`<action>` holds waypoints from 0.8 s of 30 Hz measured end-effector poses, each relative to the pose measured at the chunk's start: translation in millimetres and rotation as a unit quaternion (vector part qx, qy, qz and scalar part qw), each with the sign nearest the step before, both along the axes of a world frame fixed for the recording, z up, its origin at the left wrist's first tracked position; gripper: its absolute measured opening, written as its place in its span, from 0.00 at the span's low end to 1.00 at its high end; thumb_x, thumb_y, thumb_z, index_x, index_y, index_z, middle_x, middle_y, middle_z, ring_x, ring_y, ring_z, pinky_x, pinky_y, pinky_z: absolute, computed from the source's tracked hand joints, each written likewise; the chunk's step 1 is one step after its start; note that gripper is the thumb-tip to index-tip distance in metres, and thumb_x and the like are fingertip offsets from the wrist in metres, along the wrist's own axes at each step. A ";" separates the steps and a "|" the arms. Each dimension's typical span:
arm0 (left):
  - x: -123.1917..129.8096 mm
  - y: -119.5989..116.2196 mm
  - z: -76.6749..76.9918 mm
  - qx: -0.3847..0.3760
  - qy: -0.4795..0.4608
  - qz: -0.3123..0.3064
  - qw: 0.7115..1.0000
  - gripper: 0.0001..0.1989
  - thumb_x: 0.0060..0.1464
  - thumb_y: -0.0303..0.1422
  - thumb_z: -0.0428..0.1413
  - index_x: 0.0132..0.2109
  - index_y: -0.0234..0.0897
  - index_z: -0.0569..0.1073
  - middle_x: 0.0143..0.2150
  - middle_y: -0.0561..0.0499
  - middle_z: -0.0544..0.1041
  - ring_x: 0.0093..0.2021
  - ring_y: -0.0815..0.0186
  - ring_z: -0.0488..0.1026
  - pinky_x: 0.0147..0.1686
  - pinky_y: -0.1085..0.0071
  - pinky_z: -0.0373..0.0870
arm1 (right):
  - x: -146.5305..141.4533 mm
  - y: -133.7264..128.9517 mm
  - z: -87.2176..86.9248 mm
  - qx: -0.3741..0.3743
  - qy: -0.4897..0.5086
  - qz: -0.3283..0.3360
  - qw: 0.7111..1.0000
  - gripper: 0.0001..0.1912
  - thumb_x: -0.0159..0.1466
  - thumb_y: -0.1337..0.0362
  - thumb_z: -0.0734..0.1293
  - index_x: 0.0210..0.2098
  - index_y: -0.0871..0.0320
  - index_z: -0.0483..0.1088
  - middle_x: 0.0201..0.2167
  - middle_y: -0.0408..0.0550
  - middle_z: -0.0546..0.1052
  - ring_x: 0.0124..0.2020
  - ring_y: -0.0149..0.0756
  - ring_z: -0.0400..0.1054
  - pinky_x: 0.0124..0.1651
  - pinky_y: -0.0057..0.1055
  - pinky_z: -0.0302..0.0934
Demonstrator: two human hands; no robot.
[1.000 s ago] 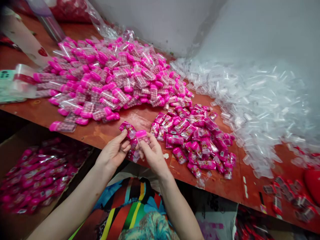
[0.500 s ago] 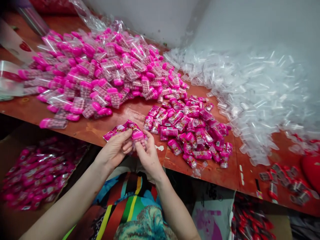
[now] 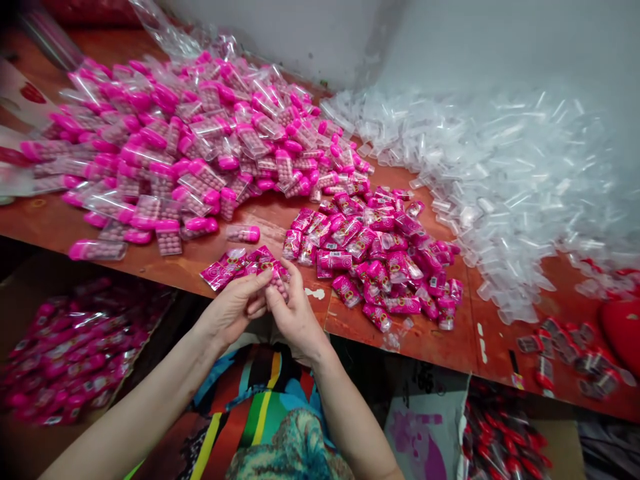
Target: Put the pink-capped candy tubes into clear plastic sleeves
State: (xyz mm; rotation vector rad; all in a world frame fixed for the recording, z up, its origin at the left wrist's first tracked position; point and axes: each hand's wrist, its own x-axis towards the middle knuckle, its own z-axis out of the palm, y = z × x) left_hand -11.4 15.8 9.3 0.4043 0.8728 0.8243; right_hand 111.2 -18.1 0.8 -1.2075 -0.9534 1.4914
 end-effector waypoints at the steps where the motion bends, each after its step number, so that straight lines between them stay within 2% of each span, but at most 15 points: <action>1: 0.1 0.1 0.6 0.000 0.004 0.017 1.000 0.17 0.48 0.40 0.65 0.25 0.32 0.71 0.14 0.59 0.60 0.14 0.79 0.51 0.15 0.80 0.46 | -0.4 -0.7 -0.5 0.005 -0.002 -0.002 1.000 0.30 0.63 0.56 0.68 0.62 0.49 0.56 0.46 0.48 0.70 0.45 0.35 0.67 0.49 0.35 0.64; 3: 1.2 0.3 1.3 -0.004 0.010 0.045 0.999 0.17 0.48 0.39 0.66 0.25 0.33 0.69 0.13 0.61 0.58 0.13 0.80 0.49 0.14 0.80 0.45 | -1.8 -2.7 -1.6 -0.009 0.031 0.006 0.999 0.32 0.63 0.55 0.68 0.63 0.49 0.54 0.49 0.49 0.70 0.47 0.36 0.67 0.50 0.35 0.64; 5: 3.3 -0.3 1.7 -0.007 0.011 0.049 0.999 0.17 0.48 0.40 0.65 0.26 0.33 0.69 0.13 0.61 0.58 0.13 0.80 0.47 0.14 0.80 0.44 | -4.0 -5.0 -2.8 -0.036 0.074 0.008 0.997 0.32 0.65 0.55 0.66 0.64 0.48 0.52 0.44 0.48 0.71 0.41 0.34 0.68 0.42 0.32 0.66; 8: 6.4 -3.7 2.4 -0.003 0.023 0.047 0.999 0.17 0.49 0.42 0.65 0.28 0.33 0.70 0.12 0.62 0.57 0.12 0.80 0.48 0.14 0.80 0.44 | -7.1 -7.1 -3.4 -0.039 0.068 -0.026 0.997 0.31 0.64 0.56 0.67 0.64 0.47 0.54 0.40 0.47 0.70 0.32 0.31 0.66 0.30 0.26 0.63; 11: 6.6 -7.1 4.5 -0.003 0.029 0.049 0.998 0.16 0.49 0.41 0.65 0.29 0.33 0.70 0.13 0.61 0.60 0.12 0.81 0.49 0.13 0.81 0.45 | -6.2 -6.1 -0.7 -0.059 0.101 -0.029 0.993 0.30 0.63 0.56 0.68 0.62 0.47 0.55 0.34 0.43 0.69 0.24 0.26 0.59 0.20 0.20 0.52; 14: 4.0 -6.8 7.2 -0.001 0.001 0.031 1.000 0.15 0.51 0.41 0.63 0.31 0.32 0.71 0.18 0.59 0.64 0.13 0.82 0.50 0.14 0.82 0.48 | -0.8 -3.5 3.2 -0.093 0.166 0.010 0.982 0.28 0.65 0.54 0.65 0.62 0.47 0.54 0.23 0.35 0.63 0.15 0.22 0.44 0.16 0.18 0.40; 17: 1.4 -3.3 7.8 0.004 -0.012 0.038 0.999 0.15 0.52 0.41 0.63 0.31 0.33 0.71 0.17 0.60 0.62 0.13 0.81 0.49 0.13 0.81 0.48 | 1.9 -3.6 3.2 -0.085 0.150 0.034 0.984 0.28 0.66 0.54 0.64 0.62 0.47 0.54 0.19 0.32 0.60 0.14 0.22 0.42 0.16 0.18 0.38; 18: 1.1 -2.2 7.0 0.004 -0.007 0.045 0.999 0.15 0.51 0.40 0.63 0.30 0.33 0.70 0.16 0.61 0.61 0.12 0.81 0.48 0.13 0.81 0.47 | 1.2 -4.7 1.8 -0.081 0.132 0.033 0.987 0.28 0.66 0.54 0.64 0.63 0.47 0.53 0.20 0.33 0.61 0.15 0.22 0.44 0.16 0.18 0.41; 20: 1.7 -1.1 4.4 -0.002 0.008 0.057 0.998 0.15 0.50 0.39 0.64 0.28 0.33 0.70 0.14 0.62 0.59 0.11 0.82 0.47 0.12 0.82 0.45 | -2.2 -8.0 -3.1 -0.055 0.073 0.005 0.996 0.28 0.66 0.54 0.64 0.63 0.47 0.55 0.25 0.38 0.67 0.19 0.26 0.56 0.20 0.21 0.53; 22: 3.5 -1.2 0.9 -0.013 0.012 0.069 0.997 0.15 0.49 0.39 0.65 0.28 0.33 0.70 0.13 0.62 0.58 0.11 0.82 0.46 0.12 0.82 0.44 | -6.4 -11.3 -9.1 -0.005 -0.022 -0.035 0.999 0.29 0.65 0.56 0.65 0.64 0.48 0.56 0.37 0.47 0.73 0.31 0.34 0.68 0.33 0.30 0.65; 24: 5.6 -1.8 -2.5 -0.023 0.005 0.080 0.996 0.16 0.48 0.40 0.65 0.28 0.33 0.69 0.12 0.63 0.57 0.11 0.82 0.46 0.11 0.82 0.44 | -8.9 -13.0 -13.5 0.044 -0.120 -0.047 0.991 0.29 0.64 0.58 0.66 0.63 0.49 0.58 0.47 0.53 0.73 0.43 0.42 0.70 0.46 0.39 0.66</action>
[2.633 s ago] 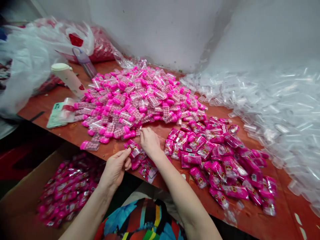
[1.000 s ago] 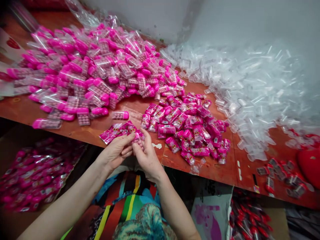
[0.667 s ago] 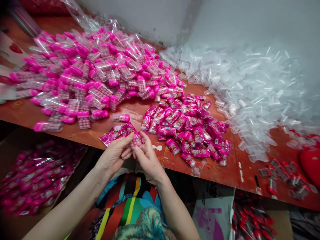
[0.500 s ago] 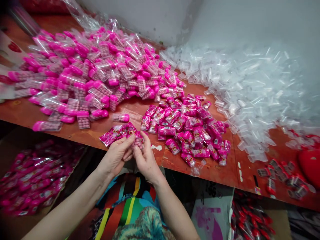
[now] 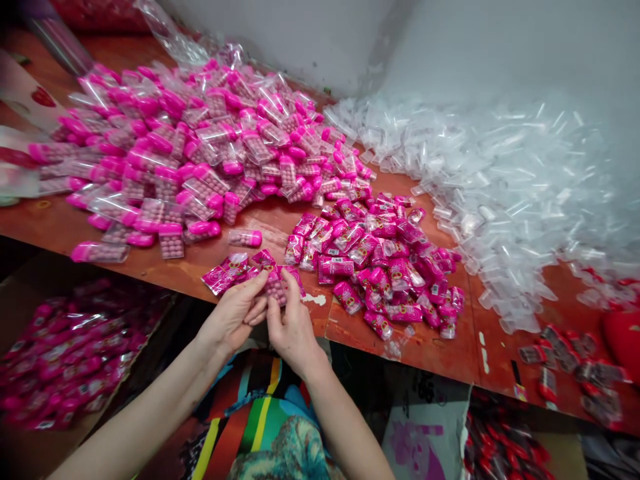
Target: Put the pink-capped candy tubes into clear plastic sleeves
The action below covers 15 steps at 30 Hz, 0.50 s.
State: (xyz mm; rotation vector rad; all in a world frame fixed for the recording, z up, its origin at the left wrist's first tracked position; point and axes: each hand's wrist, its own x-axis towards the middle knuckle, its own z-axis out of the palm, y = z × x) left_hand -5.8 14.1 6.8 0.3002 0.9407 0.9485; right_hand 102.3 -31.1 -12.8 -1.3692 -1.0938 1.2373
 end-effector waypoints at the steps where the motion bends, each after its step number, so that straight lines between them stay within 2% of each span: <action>1: 0.8 -0.2 -1.4 -0.001 -0.005 0.000 1.000 0.16 0.48 0.40 0.65 0.27 0.34 0.69 0.12 0.63 0.57 0.11 0.81 0.46 0.11 0.82 0.44 | -0.4 0.0 -1.0 0.011 -0.032 0.003 0.999 0.29 0.64 0.59 0.66 0.63 0.50 0.59 0.49 0.54 0.72 0.45 0.44 0.70 0.49 0.41 0.65; 3: 1.5 -0.3 -3.2 0.002 -0.010 -0.011 1.000 0.17 0.48 0.41 0.65 0.27 0.34 0.69 0.12 0.63 0.56 0.10 0.81 0.46 0.11 0.82 0.44 | 0.3 1.4 -0.1 0.011 -0.026 0.005 1.000 0.28 0.64 0.58 0.66 0.63 0.50 0.59 0.49 0.54 0.72 0.44 0.44 0.70 0.47 0.40 0.65; 5: 1.2 -1.0 -3.8 0.012 -0.005 -0.031 0.999 0.17 0.48 0.41 0.65 0.28 0.33 0.70 0.12 0.63 0.57 0.10 0.81 0.46 0.11 0.82 0.43 | 2.1 3.7 3.4 -0.025 0.065 0.008 0.998 0.28 0.65 0.57 0.65 0.63 0.48 0.57 0.41 0.50 0.73 0.35 0.36 0.69 0.36 0.32 0.66; 7: 0.6 -3.0 -3.3 0.021 0.006 -0.046 0.999 0.17 0.49 0.42 0.64 0.28 0.33 0.70 0.12 0.63 0.57 0.10 0.81 0.46 0.12 0.81 0.43 | 3.8 5.6 7.1 -0.084 0.174 0.027 0.981 0.28 0.66 0.55 0.63 0.64 0.47 0.54 0.29 0.41 0.69 0.21 0.27 0.59 0.22 0.23 0.56; 9: 0.0 -6.0 -2.2 0.028 0.016 -0.052 0.998 0.17 0.51 0.42 0.63 0.28 0.33 0.70 0.12 0.62 0.58 0.11 0.81 0.47 0.12 0.81 0.44 | 4.3 6.1 9.2 -0.130 0.233 0.052 0.962 0.29 0.67 0.54 0.63 0.64 0.46 0.51 0.23 0.35 0.62 0.15 0.23 0.46 0.17 0.19 0.43; 10: -0.4 -7.4 -1.6 0.030 0.019 -0.053 0.998 0.17 0.51 0.42 0.63 0.28 0.33 0.70 0.12 0.61 0.59 0.11 0.81 0.47 0.13 0.81 0.45 | 4.0 5.8 9.4 -0.132 0.235 0.051 0.962 0.29 0.66 0.54 0.63 0.64 0.46 0.52 0.22 0.34 0.61 0.15 0.23 0.45 0.16 0.19 0.42; 13: -2.5 -9.5 -0.4 0.026 0.019 -0.063 0.997 0.17 0.51 0.42 0.63 0.27 0.34 0.70 0.12 0.60 0.60 0.11 0.81 0.48 0.13 0.81 0.46 | 2.6 4.2 8.9 -0.076 0.169 0.007 0.983 0.28 0.65 0.55 0.66 0.62 0.48 0.57 0.32 0.42 0.69 0.24 0.26 0.59 0.23 0.22 0.55; 15: -4.2 -8.5 -0.3 0.020 0.015 -0.071 0.997 0.17 0.51 0.43 0.63 0.27 0.34 0.70 0.11 0.61 0.58 0.11 0.80 0.46 0.13 0.81 0.46 | 3.3 3.5 9.1 -0.064 0.154 -0.002 0.986 0.28 0.64 0.55 0.67 0.61 0.49 0.59 0.33 0.43 0.69 0.27 0.28 0.62 0.26 0.23 0.58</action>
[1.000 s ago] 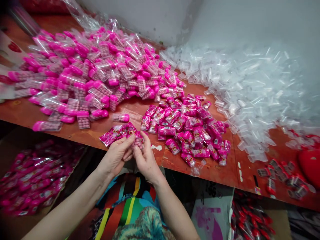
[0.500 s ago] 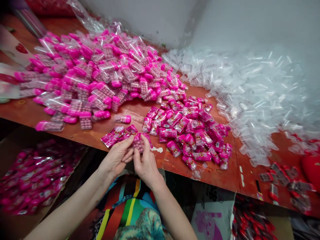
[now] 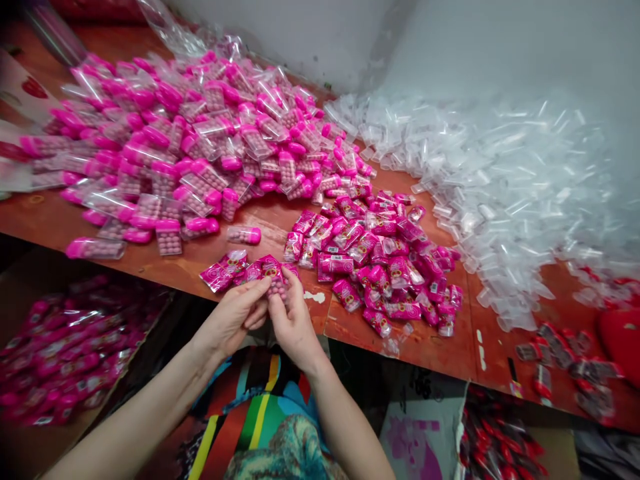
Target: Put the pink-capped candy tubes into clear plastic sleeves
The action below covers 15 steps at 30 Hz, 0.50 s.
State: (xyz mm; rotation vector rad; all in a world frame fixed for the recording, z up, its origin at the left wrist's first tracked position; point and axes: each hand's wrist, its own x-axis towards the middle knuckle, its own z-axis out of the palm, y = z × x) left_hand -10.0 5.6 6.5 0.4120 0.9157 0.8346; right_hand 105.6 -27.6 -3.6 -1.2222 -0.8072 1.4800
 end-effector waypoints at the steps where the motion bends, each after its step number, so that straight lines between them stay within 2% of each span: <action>1: -0.5 1.0 -0.1 -0.001 -0.001 -0.001 1.000 0.17 0.51 0.43 0.63 0.28 0.34 0.71 0.11 0.61 0.57 0.11 0.80 0.46 0.13 0.80 0.46 | 1.0 -0.1 0.5 -0.013 0.017 0.016 1.000 0.29 0.64 0.55 0.67 0.62 0.48 0.57 0.30 0.42 0.68 0.24 0.27 0.60 0.23 0.22 0.55; 4: 1.0 3.2 -0.8 0.006 -0.002 0.009 1.000 0.17 0.50 0.43 0.63 0.27 0.33 0.71 0.12 0.61 0.58 0.11 0.81 0.46 0.13 0.81 0.45 | 4.6 0.3 3.0 -0.064 0.098 0.081 0.990 0.32 0.65 0.52 0.65 0.65 0.47 0.51 0.21 0.34 0.59 0.16 0.24 0.45 0.17 0.20 0.40; 6: 4.3 2.7 -0.7 0.003 0.014 0.024 1.000 0.18 0.49 0.43 0.64 0.26 0.33 0.69 0.12 0.61 0.58 0.10 0.81 0.47 0.12 0.81 0.44 | 5.1 0.2 4.2 -0.068 0.105 0.076 0.989 0.34 0.64 0.52 0.65 0.65 0.46 0.49 0.21 0.33 0.59 0.15 0.23 0.43 0.17 0.21 0.36; 9: 8.4 0.6 1.7 0.000 0.066 0.071 0.995 0.17 0.46 0.42 0.66 0.28 0.35 0.69 0.11 0.62 0.58 0.09 0.79 0.48 0.10 0.80 0.44 | 3.3 -1.3 3.4 -0.052 0.065 0.047 0.995 0.34 0.62 0.52 0.67 0.64 0.47 0.51 0.23 0.36 0.61 0.18 0.25 0.48 0.18 0.22 0.41; 13: 5.2 4.0 7.2 0.057 0.116 0.164 0.978 0.19 0.44 0.37 0.67 0.42 0.38 0.71 0.16 0.64 0.65 0.09 0.78 0.51 0.09 0.79 0.46 | 3.4 -5.6 -1.1 -0.025 0.039 0.056 0.997 0.27 0.64 0.54 0.66 0.60 0.47 0.57 0.26 0.39 0.62 0.22 0.27 0.52 0.22 0.24 0.46; 15: 1.4 8.4 8.8 0.073 0.127 0.170 0.974 0.16 0.44 0.36 0.67 0.38 0.36 0.73 0.16 0.62 0.65 0.10 0.78 0.52 0.09 0.79 0.47 | 4.6 -7.7 -2.5 -0.020 0.037 0.065 0.997 0.26 0.64 0.54 0.66 0.59 0.47 0.59 0.26 0.38 0.62 0.22 0.27 0.53 0.22 0.24 0.47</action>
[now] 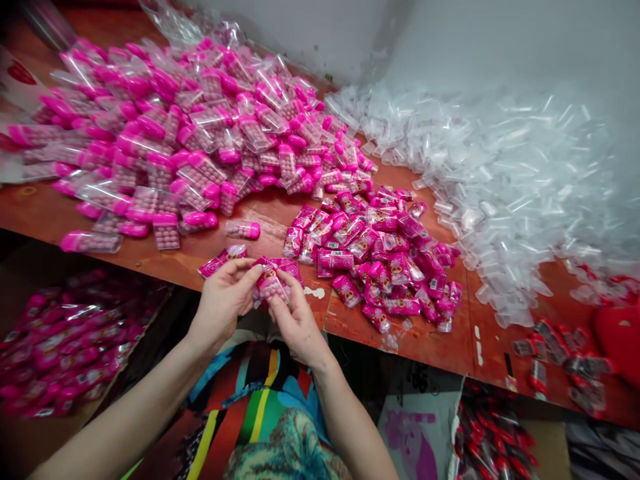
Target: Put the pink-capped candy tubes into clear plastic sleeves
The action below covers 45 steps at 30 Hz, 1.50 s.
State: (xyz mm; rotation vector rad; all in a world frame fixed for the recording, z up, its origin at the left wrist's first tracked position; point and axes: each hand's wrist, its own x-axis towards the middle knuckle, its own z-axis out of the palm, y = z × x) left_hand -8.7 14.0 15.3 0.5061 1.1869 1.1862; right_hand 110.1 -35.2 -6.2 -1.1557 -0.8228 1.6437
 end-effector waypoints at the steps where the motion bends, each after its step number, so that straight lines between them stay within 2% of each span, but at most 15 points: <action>1: -1.7 2.1 0.4 0.001 0.001 -0.003 1.000 0.14 0.44 0.36 0.67 0.35 0.35 0.73 0.15 0.62 0.64 0.10 0.79 0.52 0.10 0.79 0.47 | 0.4 -0.8 -0.2 -0.002 0.002 0.003 1.000 0.25 0.64 0.54 0.67 0.59 0.47 0.59 0.26 0.38 0.62 0.22 0.27 0.52 0.22 0.24 0.46; 4: -4.2 5.2 0.6 -0.002 -0.025 0.004 1.000 0.13 0.45 0.36 0.67 0.31 0.34 0.72 0.13 0.63 0.60 0.09 0.79 0.51 0.10 0.79 0.48 | 0.8 -2.1 0.9 -0.025 0.030 0.005 0.999 0.26 0.64 0.54 0.66 0.59 0.48 0.58 0.25 0.37 0.61 0.19 0.25 0.49 0.19 0.22 0.41; 7: -4.1 2.7 0.3 -0.015 -0.076 -0.004 0.997 0.15 0.46 0.38 0.66 0.32 0.36 0.69 0.15 0.63 0.62 0.10 0.80 0.50 0.10 0.80 0.47 | 0.5 -2.3 1.4 -0.036 0.058 0.003 0.998 0.27 0.65 0.54 0.66 0.61 0.48 0.55 0.22 0.34 0.59 0.16 0.23 0.44 0.17 0.21 0.37; 12: -2.5 -7.0 -5.3 -0.089 -0.101 -0.168 0.977 0.18 0.47 0.42 0.65 0.27 0.35 0.66 0.12 0.63 0.58 0.09 0.81 0.47 0.09 0.81 0.45 | -0.2 -3.5 -4.6 -0.027 0.077 0.009 0.997 0.32 0.64 0.54 0.66 0.63 0.48 0.50 0.22 0.34 0.62 0.15 0.22 0.44 0.16 0.21 0.39; 16: 2.5 -14.9 -13.1 -0.100 -0.103 -0.168 0.975 0.17 0.50 0.41 0.64 0.28 0.35 0.67 0.13 0.63 0.59 0.10 0.81 0.48 0.10 0.82 0.46 | 0.6 -2.2 -6.1 -0.011 0.057 0.003 0.998 0.35 0.64 0.55 0.67 0.65 0.47 0.46 0.21 0.33 0.62 0.15 0.22 0.46 0.16 0.20 0.42; 20: 5.5 -20.7 -16.1 -0.100 -0.136 -0.194 0.966 0.17 0.53 0.43 0.61 0.28 0.34 0.67 0.14 0.63 0.59 0.11 0.81 0.46 0.11 0.82 0.46 | 6.0 4.2 -4.7 -0.015 0.052 0.015 0.998 0.35 0.62 0.56 0.69 0.64 0.48 0.48 0.20 0.32 0.63 0.15 0.22 0.51 0.16 0.20 0.46; 23: 5.2 -22.7 -15.1 -0.084 -0.126 -0.209 0.966 0.19 0.52 0.43 0.62 0.27 0.34 0.66 0.16 0.61 0.62 0.12 0.82 0.49 0.12 0.82 0.48 | 10.4 8.7 -10.4 -0.026 0.090 0.032 0.995 0.32 0.61 0.54 0.70 0.59 0.48 0.52 0.19 0.30 0.65 0.12 0.21 0.47 0.14 0.19 0.44; 25: 4.4 -23.4 -14.8 -0.068 -0.099 -0.211 0.970 0.20 0.50 0.43 0.63 0.25 0.35 0.64 0.17 0.60 0.63 0.12 0.81 0.52 0.12 0.81 0.50 | 12.0 9.6 -15.6 -0.033 0.116 0.023 0.992 0.27 0.60 0.52 0.70 0.53 0.49 0.56 0.15 0.27 0.60 0.10 0.19 0.42 0.14 0.18 0.43; 28: 2.4 -23.8 -17.0 -0.050 -0.084 -0.246 0.964 0.22 0.52 0.45 0.60 0.24 0.37 0.61 0.12 0.62 0.59 0.11 0.79 0.52 0.13 0.80 0.50 | 12.2 7.4 -19.8 -0.034 0.133 0.008 0.991 0.25 0.60 0.51 0.71 0.50 0.50 0.57 0.13 0.24 0.54 0.10 0.19 0.40 0.13 0.17 0.44; 34: 3.0 -24.5 -23.0 -0.044 -0.110 -0.325 0.938 0.23 0.58 0.48 0.54 0.22 0.39 0.59 0.08 0.59 0.58 0.09 0.76 0.52 0.14 0.77 0.53 | 9.5 2.6 -19.5 -0.047 0.136 0.011 0.990 0.21 0.61 0.51 0.69 0.48 0.51 0.60 0.15 0.27 0.59 0.10 0.18 0.40 0.13 0.17 0.45; 37: 3.7 -24.0 -18.7 -0.050 -0.117 -0.314 0.941 0.21 0.59 0.47 0.53 0.24 0.38 0.62 0.10 0.59 0.61 0.10 0.74 0.56 0.15 0.77 0.55 | 17.9 10.5 -9.5 -0.056 0.117 0.029 0.991 0.17 0.63 0.52 0.68 0.46 0.52 0.62 0.17 0.30 0.64 0.11 0.19 0.42 0.13 0.18 0.46; 39: -0.5 -22.2 -13.3 -0.052 -0.104 -0.275 0.954 0.18 0.58 0.46 0.53 0.30 0.37 0.69 0.15 0.57 0.68 0.11 0.75 0.58 0.15 0.77 0.55 | 32.9 21.0 6.1 -0.039 0.099 0.014 0.994 0.14 0.64 0.54 0.67 0.45 0.52 0.64 0.20 0.33 0.69 0.11 0.19 0.42 0.14 0.18 0.46; 42: -15.0 -17.0 -6.9 -0.046 -0.033 -0.166 0.984 0.16 0.58 0.45 0.55 0.42 0.35 0.74 0.32 0.48 0.80 0.11 0.79 0.54 0.13 0.77 0.53 | 60.8 38.3 33.8 0.033 0.079 -0.103 0.991 0.13 0.66 0.49 0.63 0.40 0.52 0.65 0.28 0.39 0.76 0.12 0.19 0.39 0.13 0.19 0.42; 43: -20.5 -15.2 -6.1 -0.045 -0.011 -0.136 0.990 0.17 0.58 0.44 0.55 0.43 0.34 0.74 0.36 0.45 0.81 0.11 0.81 0.53 0.13 0.77 0.52 | 67.3 42.5 39.9 0.056 0.062 -0.138 0.987 0.18 0.66 0.45 0.59 0.42 0.52 0.66 0.33 0.42 0.77 0.13 0.19 0.39 0.13 0.20 0.41; 45: -29.3 -12.4 -7.0 -0.043 0.012 -0.109 0.993 0.16 0.58 0.43 0.56 0.42 0.32 0.75 0.40 0.41 0.81 0.11 0.82 0.51 0.12 0.77 0.50 | 69.9 46.5 42.1 0.077 -0.026 -0.156 0.984 0.25 0.66 0.40 0.54 0.48 0.51 0.65 0.36 0.45 0.78 0.13 0.22 0.43 0.13 0.22 0.43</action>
